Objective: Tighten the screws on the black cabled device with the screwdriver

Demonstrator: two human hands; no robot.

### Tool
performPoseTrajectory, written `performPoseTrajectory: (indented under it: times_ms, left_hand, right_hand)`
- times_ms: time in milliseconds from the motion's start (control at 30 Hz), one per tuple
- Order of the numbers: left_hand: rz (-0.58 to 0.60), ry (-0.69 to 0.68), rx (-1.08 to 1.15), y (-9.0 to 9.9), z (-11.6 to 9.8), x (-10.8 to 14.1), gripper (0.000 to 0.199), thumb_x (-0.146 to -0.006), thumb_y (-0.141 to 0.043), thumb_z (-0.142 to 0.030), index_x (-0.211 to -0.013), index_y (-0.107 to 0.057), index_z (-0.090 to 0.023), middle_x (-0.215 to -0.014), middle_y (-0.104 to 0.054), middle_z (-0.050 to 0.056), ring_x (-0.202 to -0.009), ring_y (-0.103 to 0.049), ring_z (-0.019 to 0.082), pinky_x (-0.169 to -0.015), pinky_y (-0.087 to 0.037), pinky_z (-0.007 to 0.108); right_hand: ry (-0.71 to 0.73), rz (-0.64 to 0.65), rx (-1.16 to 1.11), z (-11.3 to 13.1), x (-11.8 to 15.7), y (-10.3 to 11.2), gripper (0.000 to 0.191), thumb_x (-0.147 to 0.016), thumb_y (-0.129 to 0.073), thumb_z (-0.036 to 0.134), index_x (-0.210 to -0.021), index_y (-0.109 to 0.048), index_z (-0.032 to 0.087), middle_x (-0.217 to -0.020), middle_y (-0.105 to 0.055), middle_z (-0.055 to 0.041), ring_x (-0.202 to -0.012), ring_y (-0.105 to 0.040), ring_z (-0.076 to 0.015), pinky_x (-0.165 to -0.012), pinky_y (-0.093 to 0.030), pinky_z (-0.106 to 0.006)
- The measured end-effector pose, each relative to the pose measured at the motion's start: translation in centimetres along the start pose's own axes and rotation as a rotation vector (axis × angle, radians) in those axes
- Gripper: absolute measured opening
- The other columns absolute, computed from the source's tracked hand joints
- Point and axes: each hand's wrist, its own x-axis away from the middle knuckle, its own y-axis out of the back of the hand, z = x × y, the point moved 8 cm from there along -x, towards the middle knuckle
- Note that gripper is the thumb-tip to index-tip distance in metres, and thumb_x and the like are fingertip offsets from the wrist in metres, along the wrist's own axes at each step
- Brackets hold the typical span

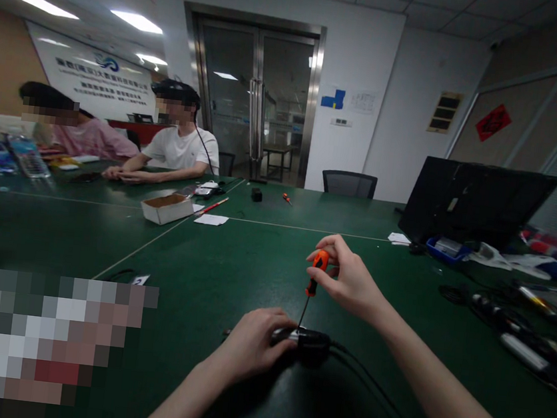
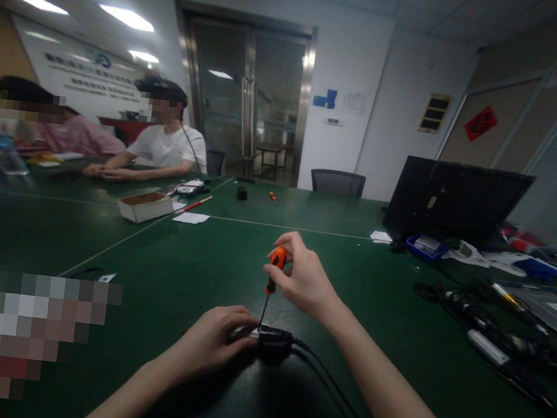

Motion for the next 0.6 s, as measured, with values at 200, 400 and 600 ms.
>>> performPoseTrajectory:
  times_ms: [200,400,600]
  left_hand:
    - [-0.017,-0.013,0.005,0.0,0.1,0.0,0.024,-0.089,-0.058,-0.03,-0.104,-0.074,-0.019,-0.101,-0.073,0.007,-0.088,-0.065,0.022,-0.078,-0.046,0.028]
    - [-0.013,-0.001,-0.01,-0.1,0.2,0.0,0.023,-0.089,-0.058,-0.03,-0.101,-0.074,-0.02,-0.098,-0.073,0.007,-0.088,-0.065,0.022,-0.079,-0.045,0.028]
    - [0.006,0.001,0.02,0.0,0.0,0.0,0.025,-0.089,-0.058,-0.029,-0.105,-0.075,-0.02,-0.102,-0.073,0.008,-0.091,-0.065,0.023,-0.081,-0.046,0.029]
  right_hand:
    - [0.018,0.005,0.002,0.1,-0.1,0.0,0.025,-0.082,-0.068,0.024,-0.1,-0.051,0.023,-0.098,-0.069,-0.0037,-0.086,-0.067,-0.0167,-0.068,-0.057,-0.029]
    - [0.087,0.051,0.017,1.2,0.2,-0.4,0.03,-0.084,-0.062,0.014,-0.112,-0.059,0.023,-0.102,-0.069,-0.0036,-0.088,-0.067,-0.0155,-0.072,-0.057,-0.029]
    - [0.001,-0.019,-0.088,0.4,0.2,-0.4,0.029,-0.079,-0.069,0.023,-0.097,-0.047,0.023,-0.093,-0.069,-0.0023,-0.078,-0.067,-0.0155,-0.066,-0.057,-0.029]
